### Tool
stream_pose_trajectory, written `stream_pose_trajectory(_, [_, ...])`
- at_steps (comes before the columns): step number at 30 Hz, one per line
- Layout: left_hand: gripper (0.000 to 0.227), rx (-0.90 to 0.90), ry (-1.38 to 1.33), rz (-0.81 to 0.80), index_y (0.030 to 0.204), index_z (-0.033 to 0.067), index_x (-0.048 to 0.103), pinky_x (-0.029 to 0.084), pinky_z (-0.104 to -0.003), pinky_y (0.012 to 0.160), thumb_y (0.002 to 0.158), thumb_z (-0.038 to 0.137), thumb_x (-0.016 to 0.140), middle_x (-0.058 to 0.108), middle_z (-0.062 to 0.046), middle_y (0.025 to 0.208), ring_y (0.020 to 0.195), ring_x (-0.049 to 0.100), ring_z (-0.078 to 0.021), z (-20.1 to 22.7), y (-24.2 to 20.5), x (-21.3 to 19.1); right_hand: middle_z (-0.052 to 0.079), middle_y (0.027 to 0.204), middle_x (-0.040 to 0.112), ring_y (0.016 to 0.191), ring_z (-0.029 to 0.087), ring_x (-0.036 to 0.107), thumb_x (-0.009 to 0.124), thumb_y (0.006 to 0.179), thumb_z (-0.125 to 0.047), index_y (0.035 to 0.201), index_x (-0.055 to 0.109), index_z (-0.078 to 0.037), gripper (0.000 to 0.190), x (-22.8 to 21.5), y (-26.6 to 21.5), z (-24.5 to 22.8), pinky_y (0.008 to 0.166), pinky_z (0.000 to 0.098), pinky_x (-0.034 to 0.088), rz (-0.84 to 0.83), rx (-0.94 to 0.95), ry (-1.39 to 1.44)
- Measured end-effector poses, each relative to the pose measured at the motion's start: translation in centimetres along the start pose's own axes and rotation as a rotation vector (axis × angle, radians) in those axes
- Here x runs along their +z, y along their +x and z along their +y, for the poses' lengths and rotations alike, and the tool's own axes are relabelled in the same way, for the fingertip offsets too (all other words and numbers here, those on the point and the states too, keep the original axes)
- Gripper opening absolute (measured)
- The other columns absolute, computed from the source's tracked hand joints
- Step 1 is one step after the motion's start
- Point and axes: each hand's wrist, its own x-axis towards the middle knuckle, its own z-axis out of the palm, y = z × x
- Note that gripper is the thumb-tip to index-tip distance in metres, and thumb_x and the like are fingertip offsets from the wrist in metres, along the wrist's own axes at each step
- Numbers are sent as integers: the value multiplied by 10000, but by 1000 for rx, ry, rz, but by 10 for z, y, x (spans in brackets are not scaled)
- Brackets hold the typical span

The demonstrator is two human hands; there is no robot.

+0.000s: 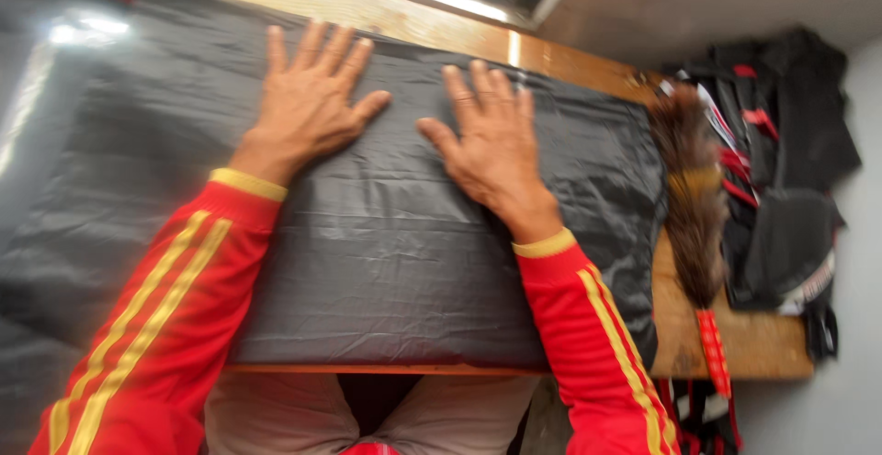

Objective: The person folds a black plastic bag by hand and with a feather duster, then places it inside a small black and red branded pouch.

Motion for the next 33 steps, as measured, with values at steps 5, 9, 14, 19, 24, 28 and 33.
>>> stream_pose_trajectory(5, [748,8,-63,-42,1478,114,357,32,-666,1052,954,638,256,323,-150,1526,1410,202,-363,0,0,-7,137,1554,196,1428,330,150,243,899,-659,1487,270,-245,719,8,-11,27,1112,550,85,-130,141,44])
stream_pose_trajectory(9, [747,43,-78,36,1472,71,414,56,-677,1043,978,623,316,385,-201,1499,1390,243,-399,-5,-2,-3,150,1560,156,1434,328,125,108,866,-694,1498,226,-222,798,-3,-17,63,1122,522,39,-167,262,4])
stream_pose_trajectory(14, [729,64,-95,51,1468,47,445,66,-684,1031,994,592,353,399,-224,1495,1379,258,-418,-5,-3,-4,212,1537,196,1418,367,155,162,906,-664,1493,268,-172,774,-2,-26,100,1118,521,77,-96,271,35])
stream_pose_trajectory(19, [694,118,-103,86,1450,-17,495,97,-699,1007,1040,534,397,421,-268,1482,1360,271,-437,-5,-4,-6,210,1526,251,1399,390,189,169,927,-664,1492,292,-189,748,-4,-34,137,1092,566,36,-94,297,-62])
stream_pose_trajectory(24, [615,204,-94,190,1461,-40,554,133,-692,1004,1086,444,499,536,-279,1437,1267,412,-512,-7,-6,-5,203,1539,213,1397,406,182,247,988,-569,1504,271,-163,657,7,-41,167,1104,509,133,-43,250,82])
stream_pose_trajectory(28, [597,231,-104,222,1462,-50,552,148,-707,989,1087,413,532,547,-283,1424,1251,419,-521,-3,-7,-7,178,1542,217,1403,385,178,268,980,-583,1495,297,-171,661,3,-50,172,1103,537,127,-9,262,120])
stream_pose_trajectory(33, [701,140,-146,112,1461,-42,497,61,-700,1009,1059,525,411,445,-300,1475,1342,290,-493,-4,-6,-7,281,1248,563,1142,403,506,525,1038,-31,1313,555,114,312,-51,-115,180,988,485,393,518,10,-111])
